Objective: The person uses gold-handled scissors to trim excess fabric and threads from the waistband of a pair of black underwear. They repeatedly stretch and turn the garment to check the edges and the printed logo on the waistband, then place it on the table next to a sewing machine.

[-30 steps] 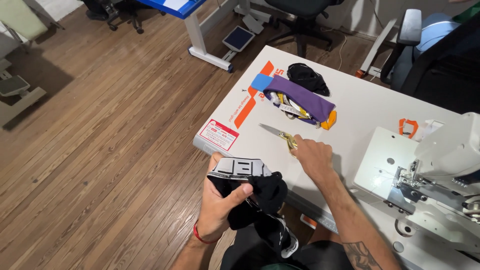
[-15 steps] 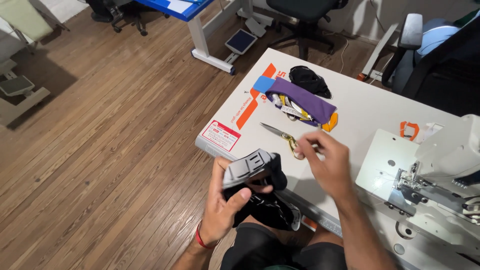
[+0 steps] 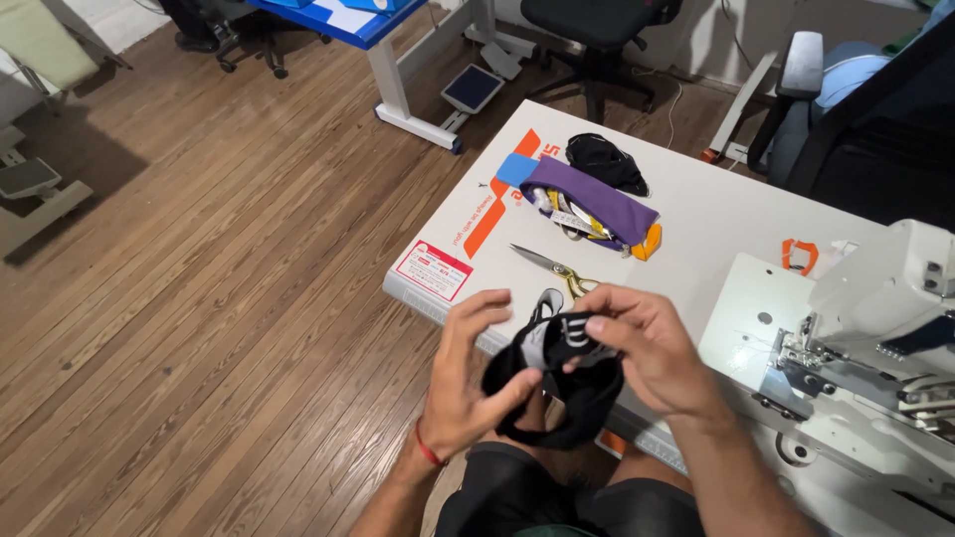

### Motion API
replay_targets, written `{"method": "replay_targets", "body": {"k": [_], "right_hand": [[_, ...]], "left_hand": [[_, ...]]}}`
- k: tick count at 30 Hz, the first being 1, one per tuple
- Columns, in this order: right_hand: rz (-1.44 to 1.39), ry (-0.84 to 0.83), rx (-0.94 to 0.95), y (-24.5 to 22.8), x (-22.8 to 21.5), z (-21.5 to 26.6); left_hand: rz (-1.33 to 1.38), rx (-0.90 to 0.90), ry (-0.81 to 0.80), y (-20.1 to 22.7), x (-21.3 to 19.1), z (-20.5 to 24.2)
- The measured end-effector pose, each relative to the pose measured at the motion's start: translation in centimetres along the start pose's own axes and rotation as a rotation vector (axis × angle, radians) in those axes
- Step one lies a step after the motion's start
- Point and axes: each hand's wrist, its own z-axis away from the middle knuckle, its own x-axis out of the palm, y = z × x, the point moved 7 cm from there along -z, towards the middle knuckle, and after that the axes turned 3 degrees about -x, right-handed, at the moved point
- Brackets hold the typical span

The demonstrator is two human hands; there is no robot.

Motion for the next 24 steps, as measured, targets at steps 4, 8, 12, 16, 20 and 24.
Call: {"method": "replay_targets", "body": {"k": [4, 8, 12, 16, 20, 24], "right_hand": [[0.075, 0.116, 0.035, -1.2, -1.9, 0.0], [0.114, 0.186, 0.031, -2.5, -3.4, 1.2], [0.137, 0.217, -0.002, -2.7, -4.1, 2.3], [0.143, 0.147, -0.014, -2.8, -2.5, 3.0], [0.282, 0.076, -0.095, -3.6, -1.3, 4.1], [0.373, 0.043, -0.14, -4.9, -1.4, 4.4]], "left_hand": [[-0.034, -0.149, -0.124, -3.2, 3.0, 1.9], [-0.256, 0.002, 0.087, -2.1, 2.8, 2.9], [-0.403, 0.357, 0.272, 1.8, 3.7, 3.9], [-0.311, 0.153, 0.102, -1.4, 7.2, 3.3], [-0.173, -0.224, 0.233, -7.0, 7.3, 1.7], [-0.287, -0.139, 0.27, -5.9, 4.9, -0.8]]}}
